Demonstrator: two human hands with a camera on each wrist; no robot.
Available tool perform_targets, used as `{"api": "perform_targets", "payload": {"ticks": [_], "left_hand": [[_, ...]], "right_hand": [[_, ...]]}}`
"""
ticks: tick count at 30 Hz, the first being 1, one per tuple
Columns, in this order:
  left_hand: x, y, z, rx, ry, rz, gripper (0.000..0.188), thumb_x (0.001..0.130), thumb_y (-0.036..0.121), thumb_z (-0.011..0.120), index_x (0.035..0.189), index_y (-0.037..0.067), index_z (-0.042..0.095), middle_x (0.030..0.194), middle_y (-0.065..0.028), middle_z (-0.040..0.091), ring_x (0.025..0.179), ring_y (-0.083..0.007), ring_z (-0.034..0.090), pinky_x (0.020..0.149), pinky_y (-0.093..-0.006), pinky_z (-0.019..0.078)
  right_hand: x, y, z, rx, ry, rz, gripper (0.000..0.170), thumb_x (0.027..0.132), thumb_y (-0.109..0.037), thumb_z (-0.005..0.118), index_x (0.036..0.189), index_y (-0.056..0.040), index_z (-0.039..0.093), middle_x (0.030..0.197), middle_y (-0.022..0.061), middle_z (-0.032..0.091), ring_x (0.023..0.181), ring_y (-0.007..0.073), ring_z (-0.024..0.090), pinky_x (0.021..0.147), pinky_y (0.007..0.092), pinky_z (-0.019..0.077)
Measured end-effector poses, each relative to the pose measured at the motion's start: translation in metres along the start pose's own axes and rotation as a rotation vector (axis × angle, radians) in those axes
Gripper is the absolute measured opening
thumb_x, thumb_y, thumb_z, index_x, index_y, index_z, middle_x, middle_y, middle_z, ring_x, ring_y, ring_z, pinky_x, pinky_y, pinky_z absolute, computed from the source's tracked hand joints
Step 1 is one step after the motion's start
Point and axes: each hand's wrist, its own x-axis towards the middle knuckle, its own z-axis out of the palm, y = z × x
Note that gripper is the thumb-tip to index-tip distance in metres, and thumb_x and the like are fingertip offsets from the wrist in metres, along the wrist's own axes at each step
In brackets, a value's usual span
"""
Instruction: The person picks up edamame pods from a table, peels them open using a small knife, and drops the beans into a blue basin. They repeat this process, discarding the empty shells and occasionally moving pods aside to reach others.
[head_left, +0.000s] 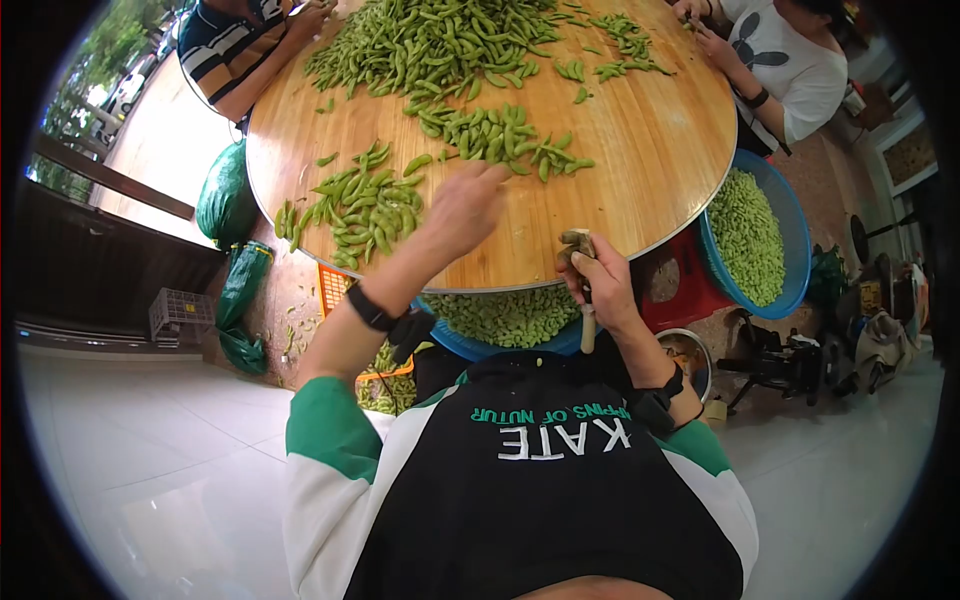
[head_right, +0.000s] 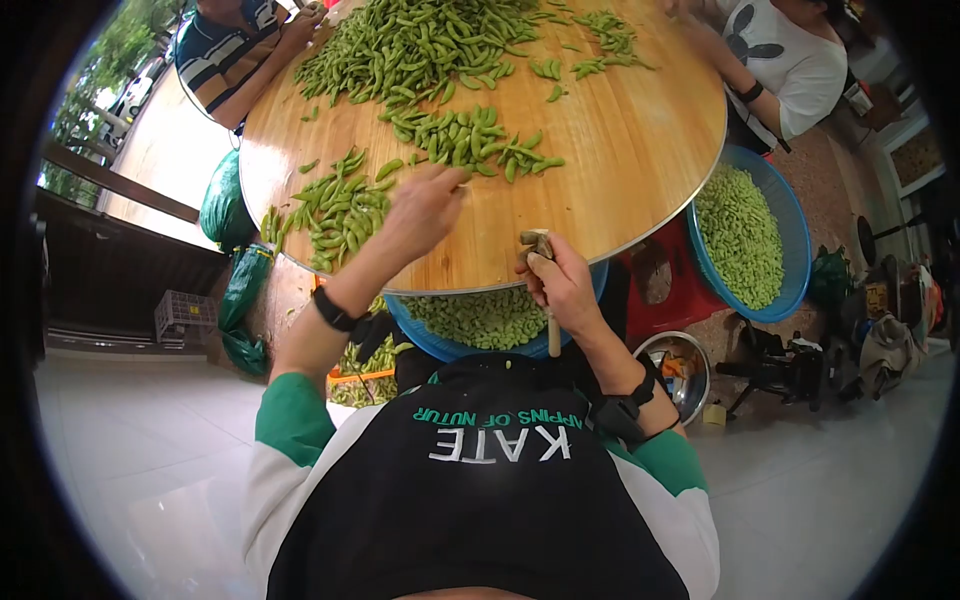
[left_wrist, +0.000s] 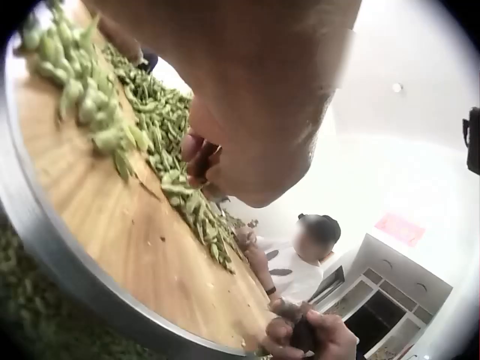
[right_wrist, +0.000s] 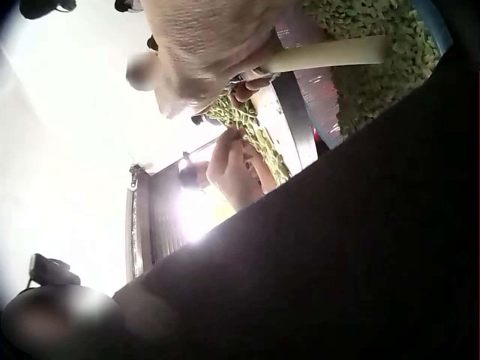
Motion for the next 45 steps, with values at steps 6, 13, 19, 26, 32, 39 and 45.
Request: {"api": "perform_targets", "payload": {"ticks": [6, 13, 19, 26, 32, 39, 45], "left_hand": [[0.045, 0.009, 0.062, 0.053, 0.049, -0.006, 0.018, 0.081, 0.017, 0.060, 0.087, 0.000, 0.058, 0.085, -0.0182, 0.058, 0.086, -0.0367, 0.058, 0.076, -0.0438, 0.0464], [0.028, -0.003, 0.041, 0.177, 0.083, 0.007, 0.017, 0.081, 0.013, 0.060, 0.089, -0.002, 0.059, 0.085, -0.0185, 0.061, 0.080, -0.0339, 0.061, 0.073, -0.0418, 0.0497], [-0.009, 0.020, 0.012, -1.215, -0.341, -0.557, 0.015, 0.091, 0.010, 0.058, 0.097, -0.003, 0.061, 0.071, -0.0058, 0.062, 0.057, -0.0089, 0.056, 0.047, -0.0203, 0.0434], [-0.033, 0.036, 0.004, -1.269, -0.349, -0.550, 0.014, 0.092, 0.013, 0.058, 0.093, 0.000, 0.060, 0.069, -0.0035, 0.061, 0.053, -0.0069, 0.054, 0.044, -0.0193, 0.0406], [-0.041, 0.044, 0.005, -1.150, -0.298, -0.477, 0.014, 0.093, 0.015, 0.058, 0.089, 0.003, 0.057, 0.070, 0.0008, 0.057, 0.059, -0.0038, 0.052, 0.050, -0.0190, 0.0401], [-0.045, 0.043, 0.005, -1.176, -0.262, -0.396, 0.011, 0.092, 0.013, 0.059, 0.087, 0.003, 0.057, 0.073, 0.0020, 0.057, 0.063, -0.0035, 0.052, 0.053, -0.0195, 0.0408], [-0.050, 0.040, 0.012, -1.196, -0.249, -0.374, 0.010, 0.091, 0.012, 0.060, 0.087, 0.003, 0.058, 0.071, 0.0024, 0.057, 0.061, -0.0032, 0.052, 0.052, -0.0190, 0.0402]], "right_hand": [[0.001, 0.006, -0.005, 0.042, 0.004, 0.003, 0.024, 0.098, -0.015, 0.046, 0.115, 0.0005, 0.051, 0.085, 0.0064, 0.058, 0.057, 0.0080, 0.047, 0.044, 0.0208, 0.0383], [-0.001, -0.003, -0.005, 0.090, -0.005, 0.065, 0.033, 0.099, -0.016, 0.044, 0.127, -0.0010, 0.046, 0.080, 0.0051, 0.054, 0.056, 0.0081, 0.045, 0.044, 0.0209, 0.0387], [0.013, -0.011, 0.010, 0.320, -0.066, 0.141, 0.038, 0.098, -0.017, 0.042, 0.133, -0.0026, 0.040, 0.082, 0.0062, 0.053, 0.057, 0.0095, 0.043, 0.043, 0.0207, 0.0369], [0.001, -0.016, 0.015, 0.343, -0.226, 0.114, 0.036, 0.099, -0.018, 0.043, 0.131, -0.0033, 0.041, 0.083, 0.0066, 0.052, 0.056, 0.0096, 0.042, 0.042, 0.0203, 0.0354], [-0.003, -0.015, 0.018, 0.421, -0.259, 0.140, 0.037, 0.099, -0.020, 0.044, 0.132, -0.0044, 0.040, 0.083, 0.0073, 0.052, 0.056, 0.0099, 0.041, 0.042, 0.0200, 0.0353], [-0.007, -0.016, 0.018, 0.451, -0.280, 0.147, 0.033, 0.098, -0.019, 0.046, 0.129, -0.0047, 0.046, 0.082, 0.0064, 0.054, 0.055, 0.0091, 0.042, 0.042, 0.0203, 0.0354], [-0.009, -0.020, 0.022, 0.425, -0.202, 0.185, 0.031, 0.097, -0.018, 0.048, 0.125, -0.0029, 0.048, 0.076, 0.0057, 0.053, 0.051, 0.0089, 0.039, 0.040, 0.0199, 0.0337]]}}
